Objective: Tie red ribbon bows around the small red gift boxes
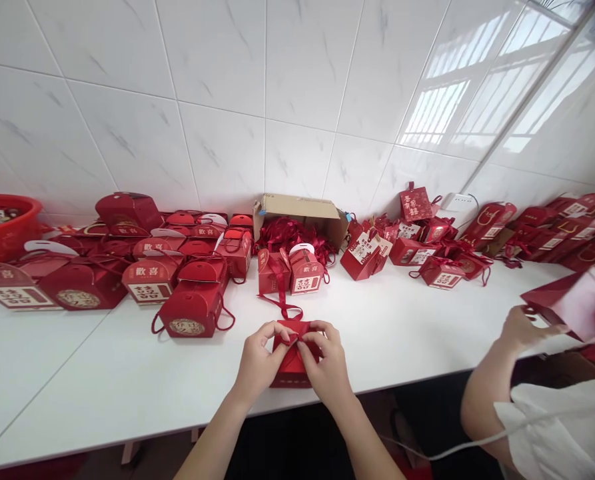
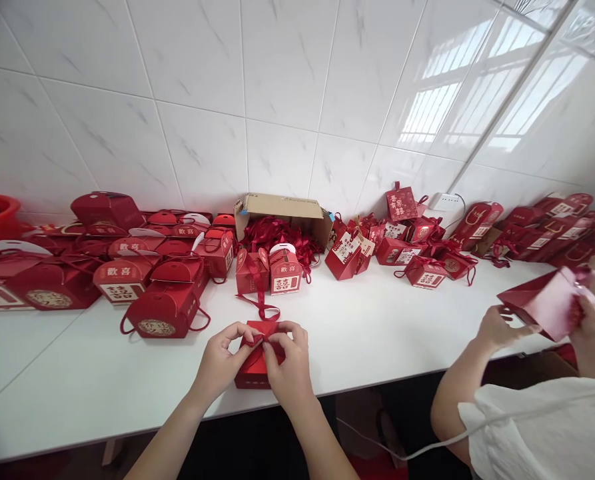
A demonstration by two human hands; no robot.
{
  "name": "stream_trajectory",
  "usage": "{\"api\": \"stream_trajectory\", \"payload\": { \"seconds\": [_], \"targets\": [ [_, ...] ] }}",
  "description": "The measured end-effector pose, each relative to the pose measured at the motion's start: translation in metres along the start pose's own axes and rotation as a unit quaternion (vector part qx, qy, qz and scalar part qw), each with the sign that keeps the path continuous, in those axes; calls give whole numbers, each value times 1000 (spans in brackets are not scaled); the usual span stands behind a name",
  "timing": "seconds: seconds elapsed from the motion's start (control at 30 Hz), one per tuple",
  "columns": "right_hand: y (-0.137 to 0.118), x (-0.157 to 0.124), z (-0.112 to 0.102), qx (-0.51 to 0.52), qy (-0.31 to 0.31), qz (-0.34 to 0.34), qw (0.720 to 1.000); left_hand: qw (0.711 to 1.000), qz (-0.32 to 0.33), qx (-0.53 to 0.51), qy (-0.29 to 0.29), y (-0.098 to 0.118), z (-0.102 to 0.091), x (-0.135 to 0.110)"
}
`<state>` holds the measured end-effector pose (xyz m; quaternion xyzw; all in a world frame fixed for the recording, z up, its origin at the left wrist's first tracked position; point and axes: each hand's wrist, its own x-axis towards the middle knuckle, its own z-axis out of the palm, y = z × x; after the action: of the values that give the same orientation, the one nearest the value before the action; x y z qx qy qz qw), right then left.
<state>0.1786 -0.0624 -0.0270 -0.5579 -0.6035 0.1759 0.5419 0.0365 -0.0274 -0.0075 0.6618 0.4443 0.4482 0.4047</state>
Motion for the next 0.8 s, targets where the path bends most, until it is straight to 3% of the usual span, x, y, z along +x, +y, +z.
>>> {"api": "stream_trajectory", "payload": {
  "seconds": [0.23, 0.4, 0.53, 0.8],
  "targets": [
    [3, 4, 3, 108, -73, 108, 986, 1000, 6, -16, 14, -8, 7, 6],
    [1, 6, 4, 167, -78, 143, 972, 993, 60, 31, 92, -16, 7, 7],
    [2, 2, 4, 171, -60, 149, 972, 987, 78, 136, 31, -16, -1, 2],
    [1, 0, -17, 91, -93, 116, 985, 994, 33, 104, -20, -10, -8, 1]
  ]
}}
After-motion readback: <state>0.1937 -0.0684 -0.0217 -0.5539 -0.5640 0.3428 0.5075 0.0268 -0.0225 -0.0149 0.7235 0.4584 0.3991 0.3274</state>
